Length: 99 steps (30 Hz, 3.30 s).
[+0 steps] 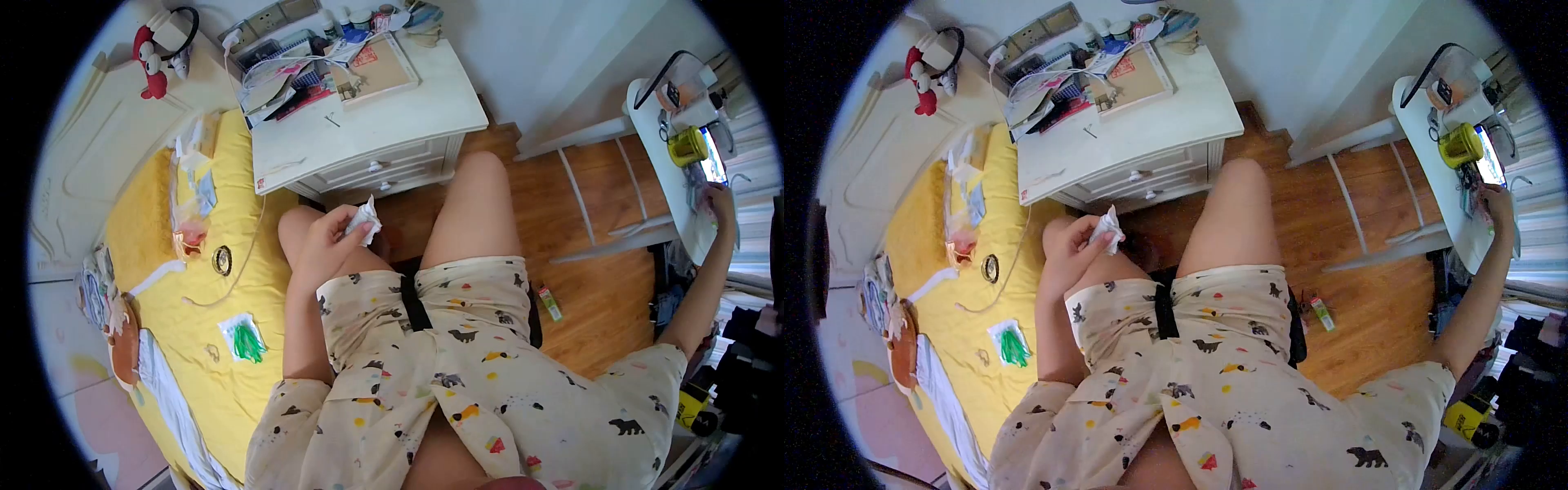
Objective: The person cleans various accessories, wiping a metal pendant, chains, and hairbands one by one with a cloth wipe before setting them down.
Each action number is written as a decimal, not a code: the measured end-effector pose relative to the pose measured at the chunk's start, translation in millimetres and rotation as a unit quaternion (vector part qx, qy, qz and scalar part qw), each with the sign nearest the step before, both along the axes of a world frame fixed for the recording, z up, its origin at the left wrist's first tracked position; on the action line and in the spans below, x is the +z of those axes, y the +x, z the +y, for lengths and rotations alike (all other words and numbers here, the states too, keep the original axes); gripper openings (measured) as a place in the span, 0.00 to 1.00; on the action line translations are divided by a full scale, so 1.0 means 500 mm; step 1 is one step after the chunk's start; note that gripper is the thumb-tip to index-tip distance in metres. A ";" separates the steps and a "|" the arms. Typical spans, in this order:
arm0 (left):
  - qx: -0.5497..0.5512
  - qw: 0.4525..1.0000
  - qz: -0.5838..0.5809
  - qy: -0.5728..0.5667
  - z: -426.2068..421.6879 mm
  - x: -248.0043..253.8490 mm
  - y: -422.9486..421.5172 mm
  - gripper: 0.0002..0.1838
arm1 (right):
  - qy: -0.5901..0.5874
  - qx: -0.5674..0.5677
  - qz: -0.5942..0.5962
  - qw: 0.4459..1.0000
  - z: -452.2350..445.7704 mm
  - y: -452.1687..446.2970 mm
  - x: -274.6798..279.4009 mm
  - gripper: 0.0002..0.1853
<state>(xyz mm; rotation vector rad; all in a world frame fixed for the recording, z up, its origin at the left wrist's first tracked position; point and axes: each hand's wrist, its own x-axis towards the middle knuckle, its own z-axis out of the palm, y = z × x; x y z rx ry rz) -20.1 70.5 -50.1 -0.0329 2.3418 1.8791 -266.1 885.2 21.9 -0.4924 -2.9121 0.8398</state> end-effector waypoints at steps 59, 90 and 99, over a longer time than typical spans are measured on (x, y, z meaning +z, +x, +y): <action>0.075 0.990 -0.076 0.097 -0.044 -0.093 0.075 0.09 | -0.140 0.269 0.147 0.941 -1.060 0.230 -0.214 0.14; 0.089 0.955 -0.113 0.258 -0.162 -0.159 -0.012 0.09 | 0.181 0.530 0.153 0.814 -1.719 -0.140 -0.271 0.05; 0.080 0.960 -0.106 0.247 -0.133 -0.137 -0.013 0.10 | -0.142 0.477 0.107 0.861 -1.607 -0.093 -0.211 0.07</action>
